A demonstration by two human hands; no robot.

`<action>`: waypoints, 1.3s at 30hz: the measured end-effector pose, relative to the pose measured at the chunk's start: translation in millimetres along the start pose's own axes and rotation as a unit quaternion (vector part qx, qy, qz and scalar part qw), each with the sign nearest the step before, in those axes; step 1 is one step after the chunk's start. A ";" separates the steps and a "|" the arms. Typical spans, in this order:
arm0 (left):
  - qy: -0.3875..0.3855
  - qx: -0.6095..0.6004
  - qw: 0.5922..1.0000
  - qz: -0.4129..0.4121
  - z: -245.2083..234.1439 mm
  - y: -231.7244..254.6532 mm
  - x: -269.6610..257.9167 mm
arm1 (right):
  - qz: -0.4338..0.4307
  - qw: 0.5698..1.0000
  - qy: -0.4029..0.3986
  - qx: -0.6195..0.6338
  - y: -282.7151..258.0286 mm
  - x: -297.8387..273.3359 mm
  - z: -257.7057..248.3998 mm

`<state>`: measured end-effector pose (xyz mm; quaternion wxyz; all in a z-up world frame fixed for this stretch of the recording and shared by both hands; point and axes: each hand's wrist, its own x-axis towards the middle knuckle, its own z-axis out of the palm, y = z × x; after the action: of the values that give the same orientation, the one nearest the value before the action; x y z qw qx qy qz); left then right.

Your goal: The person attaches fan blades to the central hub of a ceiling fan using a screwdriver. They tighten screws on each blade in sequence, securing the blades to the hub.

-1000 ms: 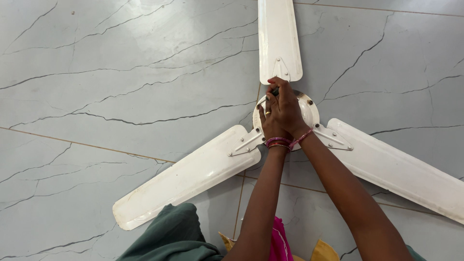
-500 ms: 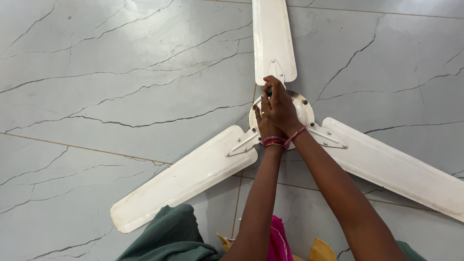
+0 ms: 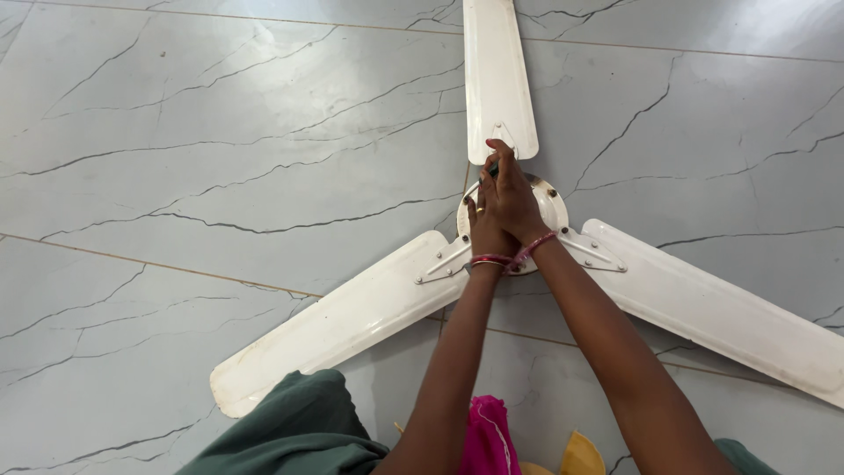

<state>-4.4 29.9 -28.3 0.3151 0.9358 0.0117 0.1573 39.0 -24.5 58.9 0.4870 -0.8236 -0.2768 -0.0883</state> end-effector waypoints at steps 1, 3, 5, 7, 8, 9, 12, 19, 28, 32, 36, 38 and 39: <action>-0.002 -0.022 1.000 0.017 -6.3 -3.8 -2.3 | -0.007 1.000 0.001 -0.001 1.9 -0.3 -0.2; -0.068 -0.034 0.997 0.035 -23.4 -16.5 -13.8 | -0.022 1.000 0.002 0.001 5.5 2.2 0.0; -0.090 -0.037 0.994 0.043 -44.1 -30.3 -23.2 | -0.018 1.000 -0.005 0.004 5.6 5.0 -1.7; -0.070 -0.034 0.996 0.039 -64.2 -43.3 -31.2 | -0.011 1.000 -0.002 0.012 1.8 5.3 -3.8; -0.079 0.000 0.996 0.031 -73.1 -50.1 -31.9 | -0.008 1.000 0.005 0.017 -1.0 5.3 -5.7; -0.088 0.034 0.995 0.023 -81.2 -57.3 -31.7 | -0.005 1.000 0.012 0.022 -4.5 5.5 -7.4; -0.150 0.077 0.986 0.009 -92.1 -69.8 -32.4 | -0.016 0.996 0.056 0.064 -18.9 -0.8 -13.4; -0.222 0.097 0.970 -0.036 -84.1 -75.3 -33.2 | 0.003 0.998 -0.051 0.030 -47.5 -28.6 -29.8; -0.212 0.098 0.972 -0.041 -84.4 -71.7 -32.2 | 0.003 0.994 -0.093 0.064 -54.0 -36.2 -24.3; -0.224 0.097 0.968 -0.051 -88.2 -68.7 -32.5 | 0.013 0.994 -0.099 0.043 -58.2 -36.6 -20.3; -0.221 0.097 0.970 -0.043 -91.9 -66.5 -32.9 | -0.054 0.994 -0.096 0.020 -63.4 -33.8 -19.4; -0.217 0.095 0.971 -0.037 -92.5 -66.1 -32.0 | -0.075 0.992 -0.102 0.007 -66.9 -33.0 -19.4; -0.218 0.096 0.970 -0.037 -92.3 -66.0 -31.8 | -0.085 0.991 -0.105 0.000 -68.6 -32.9 -19.4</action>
<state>-57.4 133.0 -7.2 0.2246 0.9723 -0.0075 -0.0643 -23.1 -27.7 106.8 0.4462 -0.8018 -0.3953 -0.0422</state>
